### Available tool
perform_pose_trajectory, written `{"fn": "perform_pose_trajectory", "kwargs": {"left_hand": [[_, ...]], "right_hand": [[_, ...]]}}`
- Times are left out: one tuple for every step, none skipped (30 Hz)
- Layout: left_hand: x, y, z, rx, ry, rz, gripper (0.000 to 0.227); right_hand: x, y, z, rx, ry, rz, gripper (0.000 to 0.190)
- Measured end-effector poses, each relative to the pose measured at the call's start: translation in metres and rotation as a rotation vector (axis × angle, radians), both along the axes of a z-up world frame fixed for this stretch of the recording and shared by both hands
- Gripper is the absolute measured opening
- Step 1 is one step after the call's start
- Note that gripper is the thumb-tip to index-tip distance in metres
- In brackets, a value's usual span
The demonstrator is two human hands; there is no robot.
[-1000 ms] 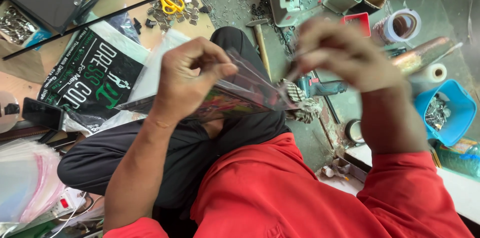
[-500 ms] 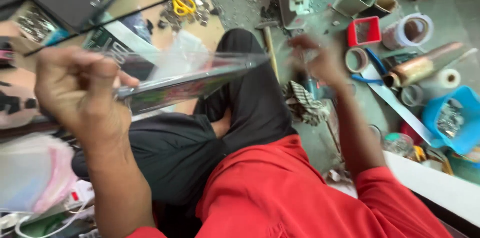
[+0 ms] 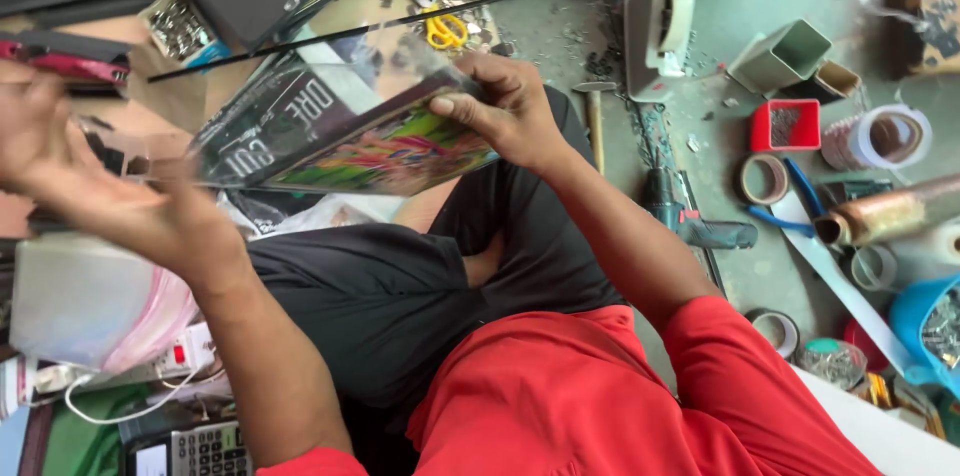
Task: The person sits on the floor with a framed religious picture on their lap and wraps it in a sheet of clear plastic film. They fold the plastic over the frame edges, tuck and press the corners, and smooth the film around the frame to cover it fully.
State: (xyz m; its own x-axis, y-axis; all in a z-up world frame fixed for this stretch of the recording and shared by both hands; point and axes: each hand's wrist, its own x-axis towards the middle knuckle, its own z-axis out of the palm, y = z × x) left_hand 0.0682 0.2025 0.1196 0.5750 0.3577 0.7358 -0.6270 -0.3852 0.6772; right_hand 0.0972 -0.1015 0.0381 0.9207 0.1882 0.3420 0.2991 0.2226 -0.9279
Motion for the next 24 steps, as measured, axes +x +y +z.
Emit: {"fn": "perform_pose_trajectory", "kwargs": {"left_hand": [[-0.004, -0.012, 0.021, 0.3, 0.06, -0.031, 0.061], [-0.013, -0.024, 0.04, 0.594, 0.134, -0.053, 0.072], [-0.011, -0.039, 0.057, 0.583, 0.15, -0.031, 0.072], [-0.006, -0.052, 0.074, 0.742, 0.181, -0.144, 0.067], [-0.001, -0.064, 0.092, 0.895, 0.204, -0.266, 0.062], [0.007, -0.062, 0.086, 0.888, 0.21, -0.247, 0.062], [0.015, -0.061, 0.081, 0.855, 0.289, -0.316, 0.042], [0.026, -0.062, 0.076, 0.824, 0.357, -0.395, 0.023], [0.027, -0.062, 0.077, 0.82, 0.352, -0.386, 0.023], [0.029, -0.063, 0.077, 0.781, 0.247, -0.464, 0.015], [0.03, -0.064, 0.076, 0.738, 0.141, -0.54, 0.008], [0.029, -0.066, 0.077, 0.737, 0.139, -0.543, 0.008], [0.027, -0.068, 0.079, 0.774, 0.121, -0.501, 0.01], [0.025, -0.068, 0.081, 0.816, 0.101, -0.455, 0.013], [0.022, -0.071, 0.086, 0.818, 0.097, -0.454, 0.013], [0.017, -0.075, 0.091, 0.836, 0.077, -0.422, 0.012], [0.013, -0.078, 0.096, 0.854, 0.057, -0.391, 0.01], [0.012, -0.077, 0.097, 0.855, 0.054, -0.392, 0.01], [0.011, -0.077, 0.098, 0.853, 0.063, -0.398, 0.011], [0.01, -0.077, 0.098, 0.848, 0.072, -0.405, 0.011], [0.011, -0.074, 0.096, 0.847, 0.07, -0.409, 0.011], [0.012, -0.071, 0.093, 0.84, 0.09, -0.406, 0.01], [0.013, -0.068, 0.09, 0.832, 0.11, -0.404, 0.009], [0.013, -0.067, 0.088, 0.83, 0.11, -0.41, 0.009]], "right_hand": [[0.0, 0.003, 0.005, -0.062, -0.06, -0.001, 0.015], [-0.003, 0.006, 0.01, -0.127, -0.111, 0.013, 0.016], [-0.006, 0.009, 0.011, -0.135, -0.104, 0.04, 0.016], [-0.007, 0.014, 0.013, -0.19, -0.149, 0.001, 0.017], [-0.008, 0.019, 0.015, -0.243, -0.195, -0.038, 0.017], [-0.009, 0.02, 0.012, -0.246, -0.2, -0.018, 0.017], [-0.009, 0.02, 0.01, -0.239, -0.157, -0.036, 0.017], [-0.008, 0.017, 0.008, -0.232, -0.118, -0.067, 0.017], [-0.006, 0.016, 0.009, -0.235, -0.126, -0.061, 0.017], [-0.006, 0.013, 0.009, -0.231, -0.109, -0.049, 0.018], [-0.007, 0.009, 0.009, -0.226, -0.092, -0.037, 0.019], [-0.005, 0.007, 0.017, -0.228, -0.092, -0.04, 0.019], [-0.004, 0.006, 0.025, -0.273, -0.119, -0.026, 0.022], [-0.002, 0.005, 0.034, -0.314, -0.15, -0.012, 0.026], [0.0, 0.004, 0.046, -0.312, -0.154, -0.014, 0.026], [0.001, 0.004, 0.058, -0.269, -0.208, 0.047, 0.03], [0.002, 0.003, 0.07, -0.226, -0.26, 0.108, 0.034], [0.007, 0.001, 0.075, -0.226, -0.262, 0.106, 0.034], [0.011, 0.0, 0.08, -0.178, -0.22, 0.178, 0.034], [0.014, -0.002, 0.085, -0.133, -0.176, 0.249, 0.034], [0.019, -0.004, 0.085, -0.135, -0.176, 0.246, 0.034], [0.023, -0.007, 0.086, -0.132, -0.154, 0.303, 0.028], [0.026, -0.01, 0.085, -0.129, -0.131, 0.36, 0.022], [0.026, -0.011, 0.086, -0.13, -0.128, 0.355, 0.022]]}}
